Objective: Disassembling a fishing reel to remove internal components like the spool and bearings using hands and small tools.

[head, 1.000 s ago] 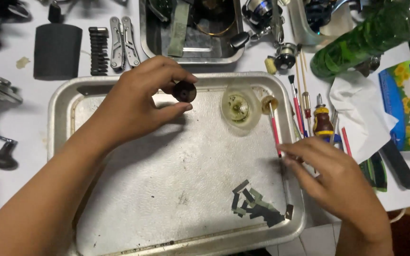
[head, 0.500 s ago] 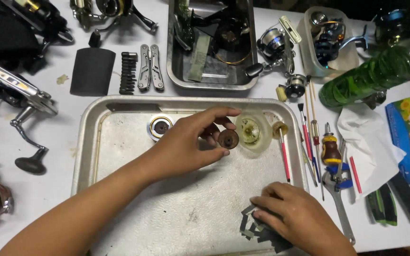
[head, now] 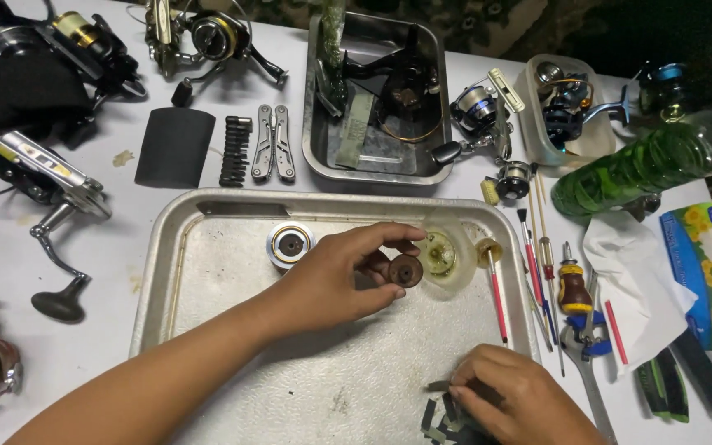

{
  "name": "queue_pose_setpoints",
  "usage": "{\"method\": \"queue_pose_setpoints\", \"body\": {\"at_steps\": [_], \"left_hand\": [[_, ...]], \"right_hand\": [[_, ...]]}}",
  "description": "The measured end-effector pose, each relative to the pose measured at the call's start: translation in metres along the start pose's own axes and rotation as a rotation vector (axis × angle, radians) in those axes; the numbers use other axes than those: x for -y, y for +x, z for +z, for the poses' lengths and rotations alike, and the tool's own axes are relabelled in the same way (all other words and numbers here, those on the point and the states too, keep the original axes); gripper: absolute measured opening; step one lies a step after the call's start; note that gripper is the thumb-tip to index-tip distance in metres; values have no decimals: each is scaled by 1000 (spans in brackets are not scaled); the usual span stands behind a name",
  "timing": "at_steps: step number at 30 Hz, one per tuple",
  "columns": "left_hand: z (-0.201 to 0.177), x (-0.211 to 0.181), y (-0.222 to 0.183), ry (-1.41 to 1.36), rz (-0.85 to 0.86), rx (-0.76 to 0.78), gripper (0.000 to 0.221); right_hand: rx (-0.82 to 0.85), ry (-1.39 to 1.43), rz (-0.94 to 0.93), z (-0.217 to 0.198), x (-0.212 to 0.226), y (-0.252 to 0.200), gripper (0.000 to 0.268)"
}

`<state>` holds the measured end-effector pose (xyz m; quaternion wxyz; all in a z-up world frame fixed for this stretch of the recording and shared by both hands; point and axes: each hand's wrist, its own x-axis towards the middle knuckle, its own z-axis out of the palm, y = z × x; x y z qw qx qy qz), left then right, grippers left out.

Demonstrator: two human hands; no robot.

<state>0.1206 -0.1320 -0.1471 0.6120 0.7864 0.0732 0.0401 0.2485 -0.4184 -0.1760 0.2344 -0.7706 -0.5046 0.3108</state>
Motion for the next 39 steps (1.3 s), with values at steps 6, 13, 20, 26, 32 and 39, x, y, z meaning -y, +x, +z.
{"method": "queue_pose_setpoints", "body": {"at_steps": [6,13,20,26,32,39], "left_hand": [[-1,-2,-1,-2,48,18,60],[-4,7,0,28,64,-24,62],[-5,-5,-4,-20,-5,-24,64],[-9,-7,-8,-116,159,-43,57],[-11,-7,-8,-144,103,-67,60],[-8,-2,-7,-109,35,-56,59]], "right_hand": [[-32,13,170,-13,19,7,19],[-349,-223,249,-14,10,3,33],[-692,-300,204,-51,35,-1,32],[-713,-263,199,-49,38,0,31],[-806,-292,187,-55,13,-12,23],[-871,-338,335,-67,-34,-28,17]]}}
